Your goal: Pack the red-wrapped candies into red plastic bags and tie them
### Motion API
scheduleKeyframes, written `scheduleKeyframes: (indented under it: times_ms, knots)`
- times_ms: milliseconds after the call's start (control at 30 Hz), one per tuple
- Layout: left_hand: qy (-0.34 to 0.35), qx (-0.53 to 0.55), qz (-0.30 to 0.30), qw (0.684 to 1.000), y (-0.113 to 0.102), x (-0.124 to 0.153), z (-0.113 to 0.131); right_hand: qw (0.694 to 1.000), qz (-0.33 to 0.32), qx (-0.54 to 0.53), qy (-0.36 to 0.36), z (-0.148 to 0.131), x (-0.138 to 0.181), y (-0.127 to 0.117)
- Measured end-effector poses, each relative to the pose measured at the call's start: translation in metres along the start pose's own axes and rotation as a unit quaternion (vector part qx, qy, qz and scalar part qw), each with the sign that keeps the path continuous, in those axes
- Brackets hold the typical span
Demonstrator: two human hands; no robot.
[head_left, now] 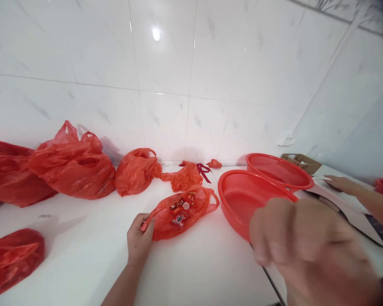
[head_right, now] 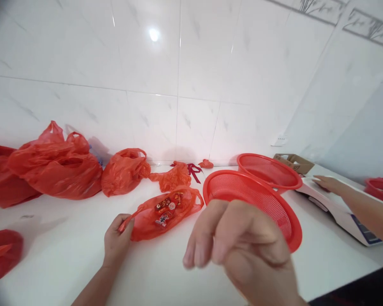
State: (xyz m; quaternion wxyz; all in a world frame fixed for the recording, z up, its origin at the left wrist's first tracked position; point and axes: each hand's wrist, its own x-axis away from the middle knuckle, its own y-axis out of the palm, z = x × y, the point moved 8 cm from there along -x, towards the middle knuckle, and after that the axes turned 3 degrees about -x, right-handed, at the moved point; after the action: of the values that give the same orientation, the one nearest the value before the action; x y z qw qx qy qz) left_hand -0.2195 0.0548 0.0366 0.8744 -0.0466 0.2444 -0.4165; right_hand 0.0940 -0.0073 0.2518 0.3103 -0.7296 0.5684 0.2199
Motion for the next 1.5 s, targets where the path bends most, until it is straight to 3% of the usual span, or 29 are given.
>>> scheduleKeyframes:
  times_ms: [67,133,267,400,533,633,733,900,1033,1200,1367,1500]
  knots:
    - [0.001,0.003,-0.001,1.0,0.001,0.0,-0.002,0.999,-0.004,0.019,-0.028,0.013,0.003,0.007]
    - [0.002,0.007,-0.004,1.0,0.003,0.0,-0.002,0.994,-0.024,0.104,-0.016,0.041,0.013,0.012]
    - [0.021,0.008,-0.028,0.999,0.008,0.003,0.004,0.968,-0.114,0.181,0.131,0.12,0.047,0.028]
    - [0.04,0.011,-0.04,0.998,0.008,0.005,0.012,0.941,-0.18,0.195,0.21,0.167,0.068,0.053]
    - [0.043,0.018,-0.038,0.998,0.007,0.006,0.013,0.927,-0.202,0.22,0.227,0.2,0.066,0.077]
    - [0.037,0.007,-0.039,0.999,0.007,0.005,0.011,0.903,-0.216,0.313,0.201,0.224,0.056,0.093]
    - [0.042,0.009,-0.037,0.998,0.007,0.004,0.011,0.886,-0.216,0.374,0.17,0.232,0.043,0.107]
    - [0.013,0.01,-0.002,1.0,0.002,0.001,0.003,0.942,-0.159,0.263,0.133,0.206,0.042,0.111]
    - [-0.003,0.009,0.014,1.0,0.0,0.0,-0.001,0.959,-0.095,0.211,0.165,0.2,0.066,0.08]
    - [0.058,-0.019,0.029,0.998,0.003,-0.001,0.007,0.94,0.011,0.298,0.169,0.207,0.089,0.032]
    - [0.053,-0.094,0.049,0.993,0.006,-0.003,-0.005,0.923,-0.046,0.293,0.247,0.239,0.094,0.036]
    - [0.015,-0.108,-0.058,0.992,0.027,-0.004,-0.018,0.918,-0.083,0.233,0.311,0.256,0.085,0.053]
